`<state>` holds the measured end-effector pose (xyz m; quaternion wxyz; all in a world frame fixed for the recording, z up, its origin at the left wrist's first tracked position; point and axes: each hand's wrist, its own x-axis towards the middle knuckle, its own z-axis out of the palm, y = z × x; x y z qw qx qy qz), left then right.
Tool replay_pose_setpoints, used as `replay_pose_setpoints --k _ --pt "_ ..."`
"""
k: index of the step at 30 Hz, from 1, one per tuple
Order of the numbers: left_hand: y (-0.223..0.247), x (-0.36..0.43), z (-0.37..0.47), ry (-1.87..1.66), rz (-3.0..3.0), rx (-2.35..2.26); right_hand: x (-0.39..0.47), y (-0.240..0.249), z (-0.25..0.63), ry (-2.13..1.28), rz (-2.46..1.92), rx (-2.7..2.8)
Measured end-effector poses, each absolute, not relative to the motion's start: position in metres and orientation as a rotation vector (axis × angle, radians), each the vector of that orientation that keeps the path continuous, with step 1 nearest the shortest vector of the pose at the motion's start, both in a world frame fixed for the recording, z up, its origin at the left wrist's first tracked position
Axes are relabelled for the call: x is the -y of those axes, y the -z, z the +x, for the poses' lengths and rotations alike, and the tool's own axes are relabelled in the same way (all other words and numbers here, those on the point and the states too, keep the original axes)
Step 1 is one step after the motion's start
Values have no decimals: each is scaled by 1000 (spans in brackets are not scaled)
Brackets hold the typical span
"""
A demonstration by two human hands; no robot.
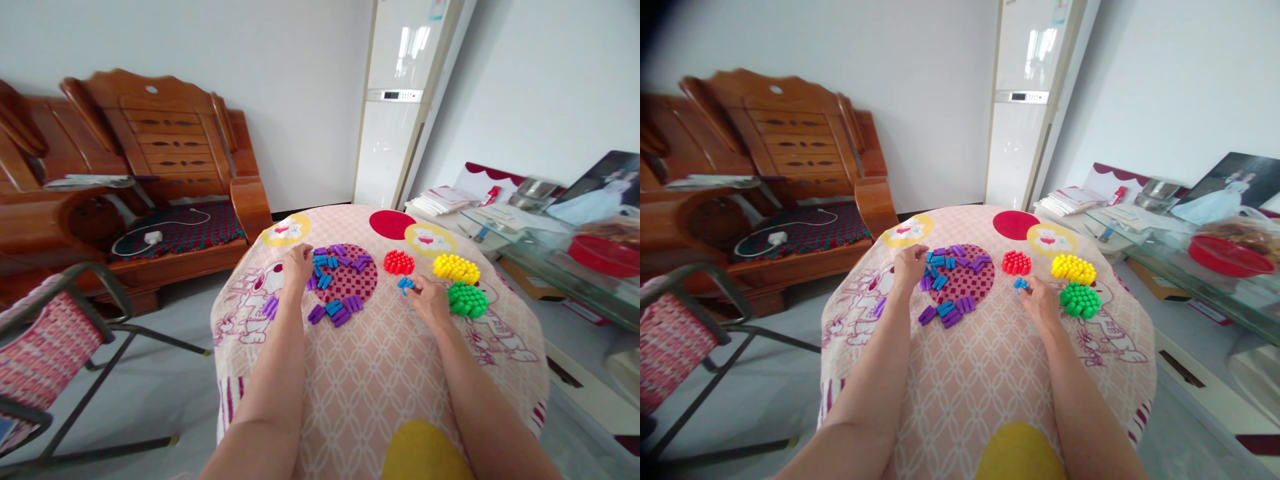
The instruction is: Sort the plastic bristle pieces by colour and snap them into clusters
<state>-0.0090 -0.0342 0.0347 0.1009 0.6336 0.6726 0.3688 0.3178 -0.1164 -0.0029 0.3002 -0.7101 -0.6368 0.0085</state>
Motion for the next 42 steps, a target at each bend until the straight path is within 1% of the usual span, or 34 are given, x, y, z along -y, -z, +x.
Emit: replay_pose_setpoints --k 2,6,9,11,14,17,20,23,28,32,42 --pt "-27 30 -1 -985 1973 -1966 117 3 319 -18 -1878 1720" --pt "-12 27 15 -654 2170 -2011 118 3 319 -14 -1868 1736" --pt "-8 28 20 -551 2205 -2097 117 3 319 -21 -1848 1728" --pt "-12 29 19 -589 2213 -2081 117 5 320 -42 -1825 1703" --pt "-29 32 20 -794 2210 -1938 115 7 324 -129 -1783 1654" --pt "-51 41 33 -989 2184 -1673 114 8 326 -247 -1742 1626" --pt "-60 56 65 -989 2202 -1397 114 6 325 -326 -1717 1577" --pt "-50 71 105 -858 2301 -1189 115 3 322 -351 -1686 1534" --pt "-15 82 147 -790 2320 -1135 114 5 322 -388 -1653 1533" --pt "-2 82 154 -840 2230 -1098 113 5 321 -407 -1627 1555" --pt "1 83 158 -848 2162 -1072 117 -1 319 -363 -1591 1596"
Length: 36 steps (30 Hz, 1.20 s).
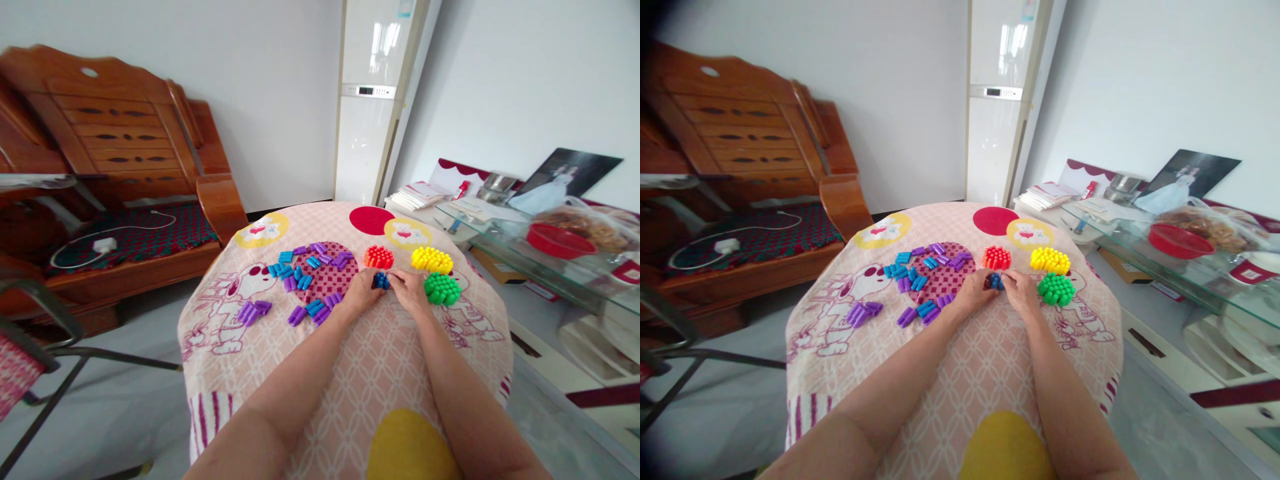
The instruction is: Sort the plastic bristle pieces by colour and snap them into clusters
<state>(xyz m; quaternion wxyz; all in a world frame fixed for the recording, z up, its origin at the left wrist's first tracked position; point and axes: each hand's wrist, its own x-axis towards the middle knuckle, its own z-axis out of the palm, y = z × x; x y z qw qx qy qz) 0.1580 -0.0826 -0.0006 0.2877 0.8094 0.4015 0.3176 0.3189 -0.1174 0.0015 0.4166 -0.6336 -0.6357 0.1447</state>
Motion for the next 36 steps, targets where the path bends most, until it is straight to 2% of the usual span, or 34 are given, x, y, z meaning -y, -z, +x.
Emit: replay_pose_setpoints --k 7,12,17,20,25,36 --pt "-12 73 146 -890 2177 -1117 112 8 326 -452 -1605 1451" --pt "-25 45 98 -1069 2214 -1507 114 6 324 -488 -1598 1418" --pt "-15 28 58 -722 2244 -1864 115 4 322 -483 -1607 1420" --pt "-11 30 53 -613 2301 -1877 114 5 323 -499 -1602 1419" --pt "-24 36 61 -660 2210 -1903 114 7 324 -491 -1614 1424" --pt "-29 71 134 -681 2288 -1562 114 7 323 -491 -1613 1430"
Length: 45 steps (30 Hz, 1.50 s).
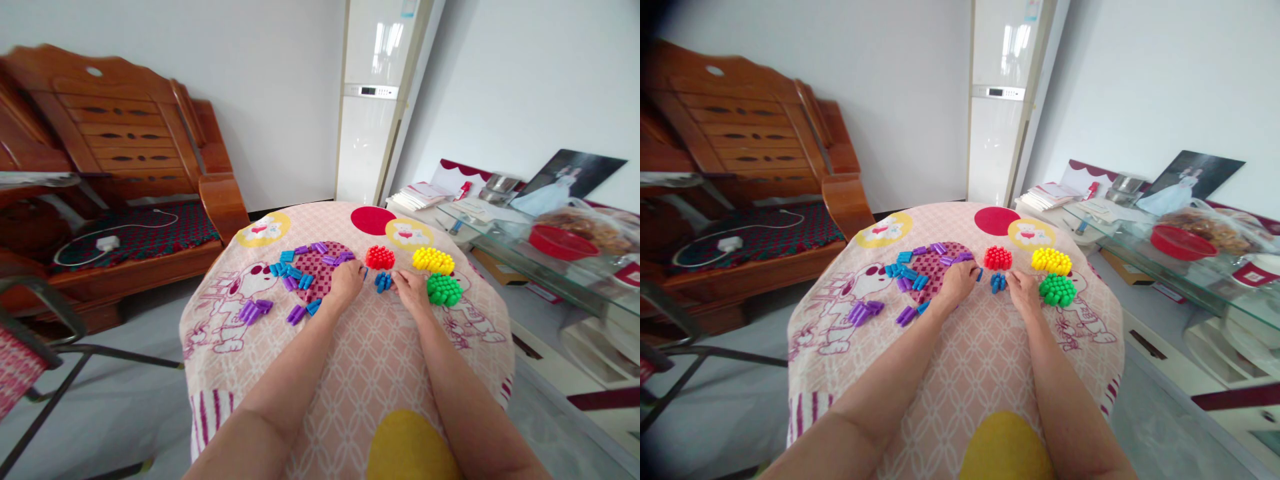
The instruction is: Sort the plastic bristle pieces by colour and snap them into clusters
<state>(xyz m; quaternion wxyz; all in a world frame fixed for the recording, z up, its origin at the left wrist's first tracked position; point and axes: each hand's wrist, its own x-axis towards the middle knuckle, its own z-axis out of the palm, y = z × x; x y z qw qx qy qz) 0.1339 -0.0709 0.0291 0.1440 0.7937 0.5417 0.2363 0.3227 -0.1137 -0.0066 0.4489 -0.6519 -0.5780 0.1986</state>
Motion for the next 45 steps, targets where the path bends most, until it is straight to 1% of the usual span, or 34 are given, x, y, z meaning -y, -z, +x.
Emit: replay_pose_setpoints --k 6,11,14,18,21,25,28,30,32,41,45 --pt "-14 67 147 -855 2242 -1376 113 8 322 -475 -1608 1440" --pt "-5 65 153 -866 2244 -1219 113 10 324 -467 -1609 1460" --pt "-11 65 151 -834 2262 -1213 113 9 325 -454 -1629 1465" --pt "-32 55 125 -911 2235 -1394 114 7 324 -460 -1652 1452" --pt "-44 39 80 -993 2156 -1668 115 5 323 -462 -1650 1438" --pt "-36 20 14 -945 1939 -2131 116 2 320 -470 -1637 1444" --pt "-20 14 -13 -751 1841 -2296 116 2 319 -481 -1620 1444" --pt "-12 12 -17 -650 1828 -2322 115 2 319 -476 -1606 1440" --pt "-9 9 -13 -634 1853 -2311 115 2 319 -472 -1600 1439" --pt "-7 2 -4 -772 1778 -2239 114 5 321 -479 -1605 1441" --pt "-9 4 -6 -915 1683 -2190 114 6 321 -486 -1596 1434"
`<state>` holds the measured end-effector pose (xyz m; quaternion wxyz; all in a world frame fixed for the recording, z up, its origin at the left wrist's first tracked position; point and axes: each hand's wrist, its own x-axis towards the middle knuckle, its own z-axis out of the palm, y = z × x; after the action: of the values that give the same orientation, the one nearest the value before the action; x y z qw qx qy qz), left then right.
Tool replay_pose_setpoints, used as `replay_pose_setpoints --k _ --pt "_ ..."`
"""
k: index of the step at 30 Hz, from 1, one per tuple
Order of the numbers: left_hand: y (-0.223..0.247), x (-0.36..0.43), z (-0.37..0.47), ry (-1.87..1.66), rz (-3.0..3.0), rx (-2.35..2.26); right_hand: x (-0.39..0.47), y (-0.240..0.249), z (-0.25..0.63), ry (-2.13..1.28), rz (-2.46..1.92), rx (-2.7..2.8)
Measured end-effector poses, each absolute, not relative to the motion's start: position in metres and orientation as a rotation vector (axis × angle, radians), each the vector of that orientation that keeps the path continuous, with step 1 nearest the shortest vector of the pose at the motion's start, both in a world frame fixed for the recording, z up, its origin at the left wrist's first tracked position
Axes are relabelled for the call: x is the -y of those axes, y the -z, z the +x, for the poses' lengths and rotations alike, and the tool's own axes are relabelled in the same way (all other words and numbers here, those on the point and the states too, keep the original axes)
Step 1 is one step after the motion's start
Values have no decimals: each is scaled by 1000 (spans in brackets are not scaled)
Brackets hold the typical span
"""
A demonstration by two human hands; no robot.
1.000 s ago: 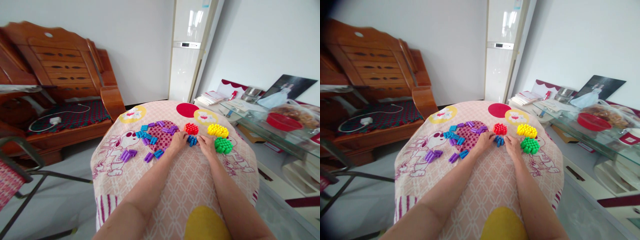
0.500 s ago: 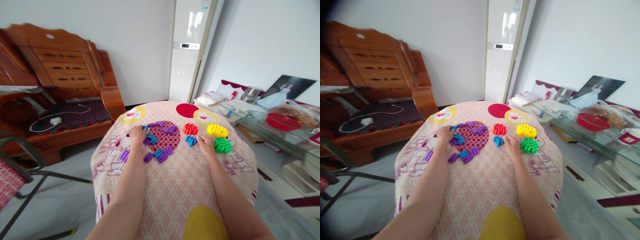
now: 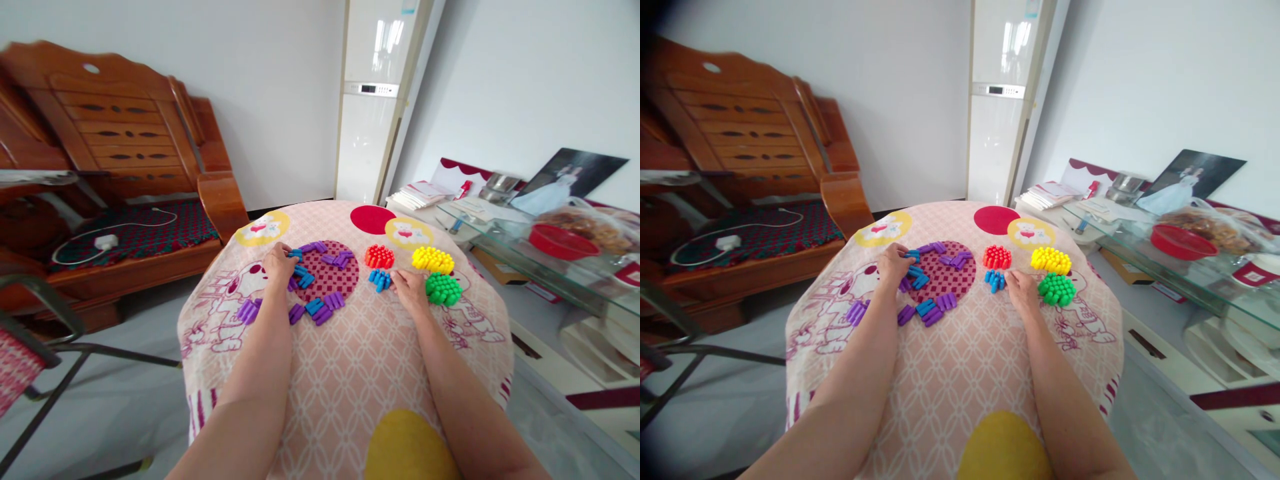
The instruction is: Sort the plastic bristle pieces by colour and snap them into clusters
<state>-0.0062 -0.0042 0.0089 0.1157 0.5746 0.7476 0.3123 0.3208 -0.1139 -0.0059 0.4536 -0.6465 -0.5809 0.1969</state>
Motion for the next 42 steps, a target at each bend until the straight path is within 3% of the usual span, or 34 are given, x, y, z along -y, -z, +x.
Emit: replay_pose_setpoints --k 6,15,21,28,42 --pt "-37 14 3 -1069 1783 -1941 113 7 321 -474 -1599 1440" --pt "-49 55 102 -705 2154 -1355 111 11 325 -482 -1621 1431" --pt "-37 75 133 -701 2175 -1391 109 14 326 -448 -1625 1445" --pt "-29 63 120 -573 2108 -1088 110 12 324 -456 -1627 1448" --pt "-19 73 138 -720 2058 -1264 112 9 323 -417 -1646 1479"
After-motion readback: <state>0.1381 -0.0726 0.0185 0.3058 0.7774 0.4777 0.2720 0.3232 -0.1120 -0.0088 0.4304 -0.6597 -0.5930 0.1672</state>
